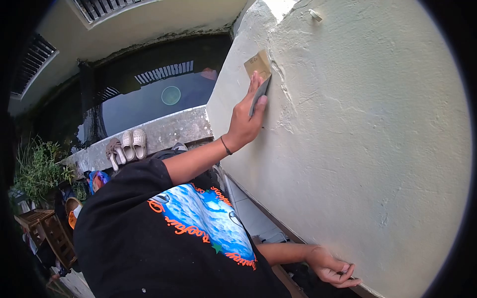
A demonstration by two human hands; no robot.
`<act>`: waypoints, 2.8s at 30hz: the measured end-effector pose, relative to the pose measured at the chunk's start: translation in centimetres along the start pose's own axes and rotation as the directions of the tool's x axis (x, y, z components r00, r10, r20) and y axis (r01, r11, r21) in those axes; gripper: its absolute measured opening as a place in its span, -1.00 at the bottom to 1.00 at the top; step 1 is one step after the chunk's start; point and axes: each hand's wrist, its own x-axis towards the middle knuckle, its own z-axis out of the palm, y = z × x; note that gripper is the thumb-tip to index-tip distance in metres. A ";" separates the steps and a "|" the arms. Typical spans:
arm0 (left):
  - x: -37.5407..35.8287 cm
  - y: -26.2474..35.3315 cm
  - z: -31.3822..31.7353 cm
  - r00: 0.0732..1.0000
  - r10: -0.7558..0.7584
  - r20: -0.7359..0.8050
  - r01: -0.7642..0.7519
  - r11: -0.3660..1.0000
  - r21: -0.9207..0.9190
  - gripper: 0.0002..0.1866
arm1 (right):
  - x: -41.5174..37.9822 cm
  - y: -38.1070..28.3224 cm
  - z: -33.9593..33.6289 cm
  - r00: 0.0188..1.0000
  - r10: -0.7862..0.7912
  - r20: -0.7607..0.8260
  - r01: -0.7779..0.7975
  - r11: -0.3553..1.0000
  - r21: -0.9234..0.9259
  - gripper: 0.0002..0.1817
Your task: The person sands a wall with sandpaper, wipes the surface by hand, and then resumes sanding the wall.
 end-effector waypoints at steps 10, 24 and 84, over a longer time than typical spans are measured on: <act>1.6 -1.0 0.0 0.997 -0.079 -0.019 0.078 0.997 -0.026 -0.49 | -0.2 0.0 0.5 1.000 0.000 -0.009 0.000 1.000 0.027 -0.78; 5.5 -2.4 -0.2 0.983 -0.156 -0.100 0.141 0.979 -0.145 -0.47 | -0.4 0.1 0.4 1.000 -0.025 0.009 0.025 1.000 -0.003 -0.76; 3.8 -2.0 -1.1 0.998 0.011 -0.066 -0.008 0.999 0.050 -0.51 | 0.9 -0.7 -0.2 0.999 -0.024 0.020 0.025 1.000 -0.016 -0.75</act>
